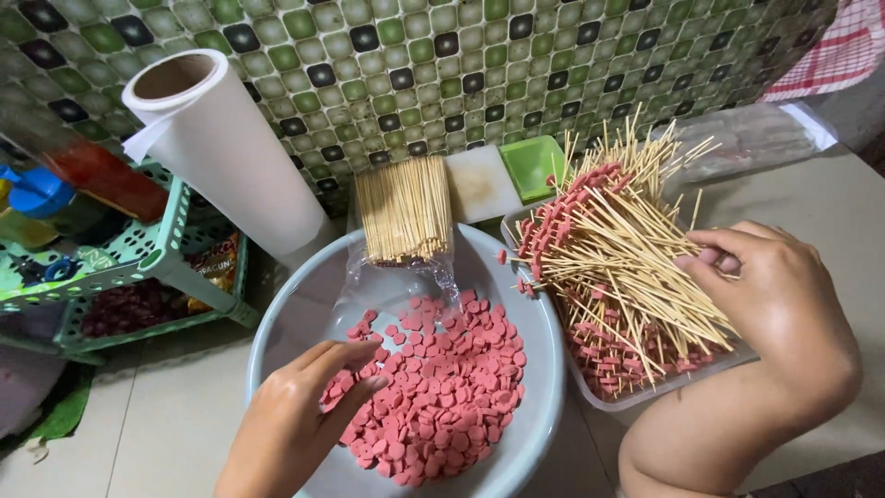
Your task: The person is manually skewering small heart-shaped food pieces onto wooden sticks.
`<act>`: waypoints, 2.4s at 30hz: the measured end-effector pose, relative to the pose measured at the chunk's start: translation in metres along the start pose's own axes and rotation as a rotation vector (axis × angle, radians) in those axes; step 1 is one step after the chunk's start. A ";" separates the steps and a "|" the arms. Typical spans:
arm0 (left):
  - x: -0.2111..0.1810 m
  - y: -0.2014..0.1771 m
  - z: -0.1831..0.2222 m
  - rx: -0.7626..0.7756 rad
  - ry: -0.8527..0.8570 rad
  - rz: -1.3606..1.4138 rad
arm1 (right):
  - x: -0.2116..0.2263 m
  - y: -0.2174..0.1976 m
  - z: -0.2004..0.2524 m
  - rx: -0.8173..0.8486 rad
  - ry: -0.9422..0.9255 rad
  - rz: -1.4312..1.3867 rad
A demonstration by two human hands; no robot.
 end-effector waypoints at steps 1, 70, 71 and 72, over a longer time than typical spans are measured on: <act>-0.003 0.002 -0.004 -0.003 -0.006 -0.002 | 0.000 -0.001 0.001 0.003 -0.005 -0.003; -0.123 -0.005 0.062 -0.825 0.579 -0.582 | 0.118 0.005 0.048 0.379 -0.510 -0.488; -0.122 0.007 0.079 -0.816 0.717 -0.615 | 0.125 0.011 0.056 0.427 -0.612 -0.534; -0.120 0.019 0.097 -0.805 0.856 -0.647 | 0.132 0.017 0.065 0.475 -0.714 -0.579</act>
Point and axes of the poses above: each hand's wrist, its own z-axis away from the middle knuckle, its own y-axis out of the palm, x = y × z, the point moved 7 cm from there along -z, towards the middle knuckle, and after that the axes turned 15 degrees about -x, right-handed, at the moved point
